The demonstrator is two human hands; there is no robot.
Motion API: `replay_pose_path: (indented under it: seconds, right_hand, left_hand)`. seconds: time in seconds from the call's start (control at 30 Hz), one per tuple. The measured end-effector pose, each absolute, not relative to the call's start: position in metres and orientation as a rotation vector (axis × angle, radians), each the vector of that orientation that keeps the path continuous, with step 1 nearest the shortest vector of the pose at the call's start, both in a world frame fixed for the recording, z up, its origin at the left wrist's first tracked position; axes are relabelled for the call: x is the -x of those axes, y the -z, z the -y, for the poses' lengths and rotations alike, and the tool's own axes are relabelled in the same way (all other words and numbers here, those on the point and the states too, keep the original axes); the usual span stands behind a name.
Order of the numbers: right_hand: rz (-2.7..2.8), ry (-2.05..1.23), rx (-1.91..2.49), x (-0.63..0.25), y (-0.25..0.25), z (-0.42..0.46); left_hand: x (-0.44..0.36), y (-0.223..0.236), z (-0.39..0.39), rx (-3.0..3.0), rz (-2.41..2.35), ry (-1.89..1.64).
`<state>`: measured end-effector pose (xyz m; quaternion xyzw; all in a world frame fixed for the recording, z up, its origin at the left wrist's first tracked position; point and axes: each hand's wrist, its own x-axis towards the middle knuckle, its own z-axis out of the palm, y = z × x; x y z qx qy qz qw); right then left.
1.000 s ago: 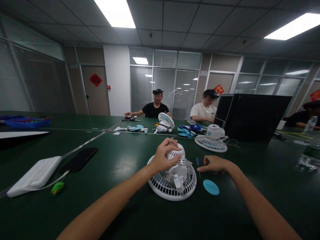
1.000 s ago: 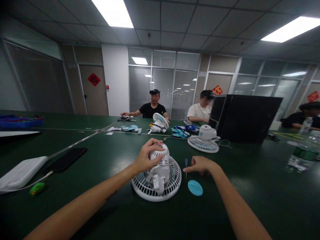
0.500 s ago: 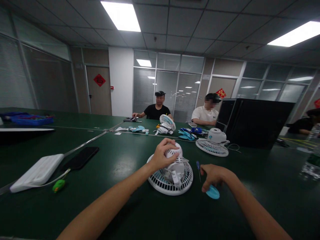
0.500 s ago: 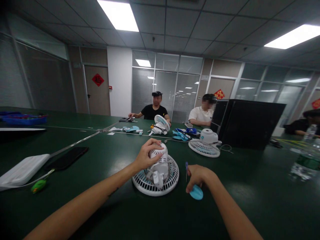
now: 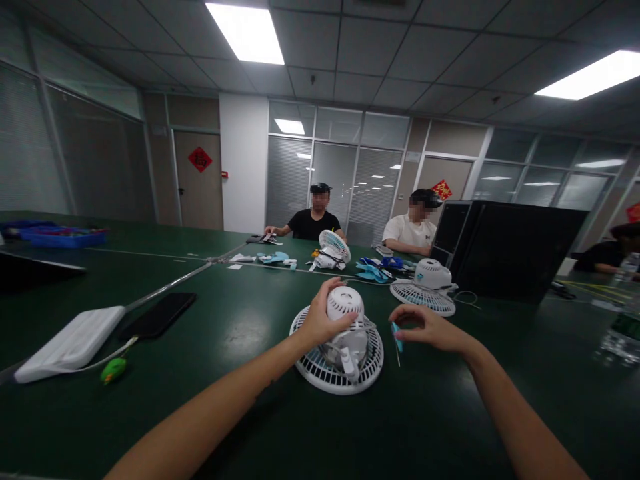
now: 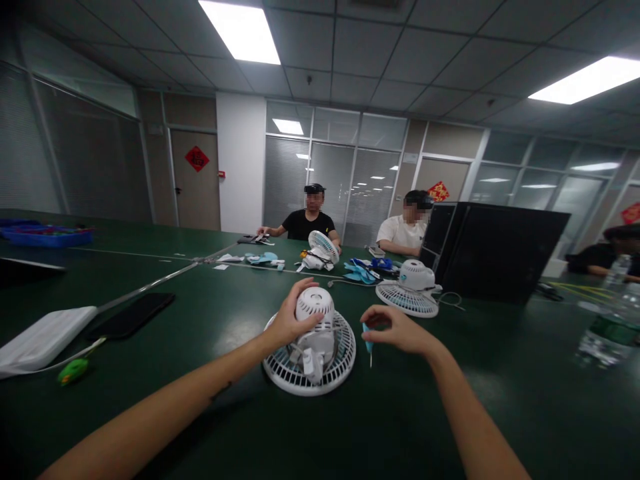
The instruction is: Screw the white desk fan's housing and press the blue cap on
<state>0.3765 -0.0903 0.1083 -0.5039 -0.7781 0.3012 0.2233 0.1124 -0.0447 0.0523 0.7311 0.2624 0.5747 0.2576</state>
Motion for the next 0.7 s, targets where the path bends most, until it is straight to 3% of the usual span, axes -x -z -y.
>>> replay_pose_path:
  seconds: [0.13,0.27,0.57,0.7]
  right_hand:
    - [1.917,-0.889,1.216,-0.369,-0.115,0.087]
    - [1.826,-0.706,1.028,-0.350,-0.131,0.077]
    - [2.332,-0.249,0.922,-0.271,-0.164,0.076]
    - [2.359,-0.269,0.987,-0.266,-0.158,0.070]
  left_hand:
    - [-0.112,-0.050,0.043,-1.920,-0.729,-1.500]
    - [-0.111,-0.052,0.046,-1.893,-0.734,-1.471]
    - [-0.113,-0.056,0.050,-1.900,-0.659,-1.487]
    - [-0.112,-0.059,0.051,-1.924,-0.649,-1.491]
